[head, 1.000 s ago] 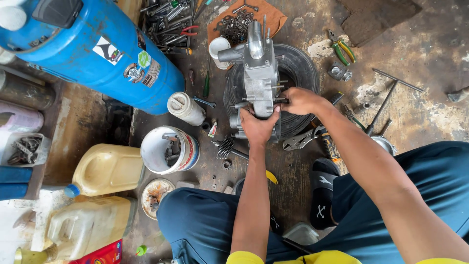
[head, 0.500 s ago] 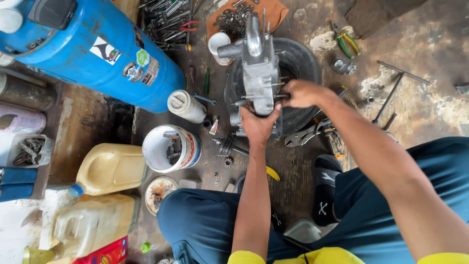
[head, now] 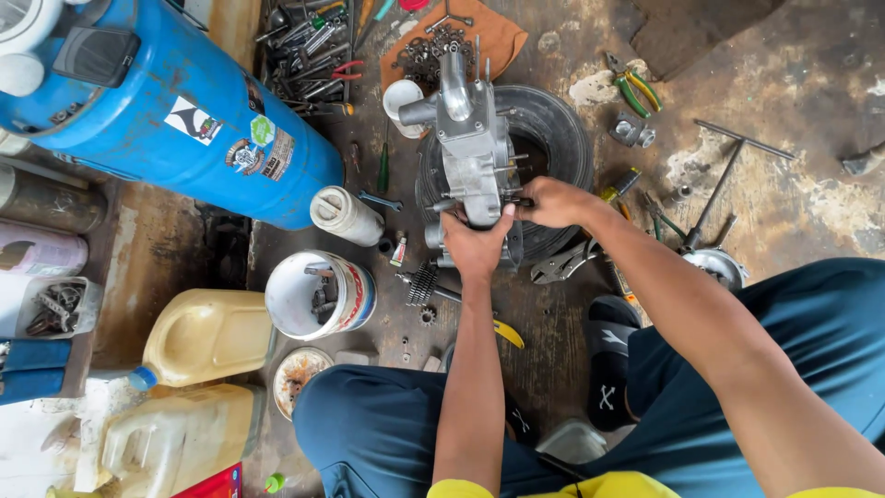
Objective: The person assembles a motorcycle gearbox by inserting gears and bearings into the casing. They then remove the gear shaft, place it in a bucket, and continue assembling the gear components by hand.
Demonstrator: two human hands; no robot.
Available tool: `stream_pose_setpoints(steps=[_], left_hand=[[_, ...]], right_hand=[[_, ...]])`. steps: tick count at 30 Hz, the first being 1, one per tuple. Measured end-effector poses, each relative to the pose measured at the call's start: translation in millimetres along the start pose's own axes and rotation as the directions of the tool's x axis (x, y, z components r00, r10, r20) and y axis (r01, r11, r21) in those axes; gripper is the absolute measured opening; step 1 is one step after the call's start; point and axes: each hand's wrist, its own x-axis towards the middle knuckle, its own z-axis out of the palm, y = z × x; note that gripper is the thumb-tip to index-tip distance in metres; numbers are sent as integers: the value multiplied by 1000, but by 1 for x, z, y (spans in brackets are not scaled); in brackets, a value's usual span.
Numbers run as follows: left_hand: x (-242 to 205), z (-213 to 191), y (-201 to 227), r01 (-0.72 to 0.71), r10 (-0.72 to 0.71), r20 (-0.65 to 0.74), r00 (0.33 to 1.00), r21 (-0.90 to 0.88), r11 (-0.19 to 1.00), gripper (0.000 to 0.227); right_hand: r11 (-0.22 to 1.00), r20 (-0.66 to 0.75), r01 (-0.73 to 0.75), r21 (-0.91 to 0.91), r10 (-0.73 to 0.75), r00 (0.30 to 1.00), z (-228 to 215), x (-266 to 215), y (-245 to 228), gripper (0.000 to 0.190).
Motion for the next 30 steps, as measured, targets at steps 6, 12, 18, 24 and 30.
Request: stream_pose_setpoints(steps=[6,12,18,24,30], left_hand=[[1,-1,1,-13,13,11,1000,-21,1000,81],[3,-14,8,23,-14,69,998,-122,992,84],[17,-5,-20,112,-111,16,994,-124,986,44],[3,-39,43,447,-610,-213,763,-508,737,49],[-63,-70,175,588,-509,377,774,-725,358,46]], right_hand=[[994,96,0,-106,10,995,4,-20,2,47],[981,45,-109,-163,118,992,-16,-36,-7,48],[891,15,-221,-397,247,969,-60,-83,-19,45],[867,-61,-269,-419,269,961,-90,-154,-21,41],[761,-175,-44,-647,-92,980,-92,-221,-110,52]])
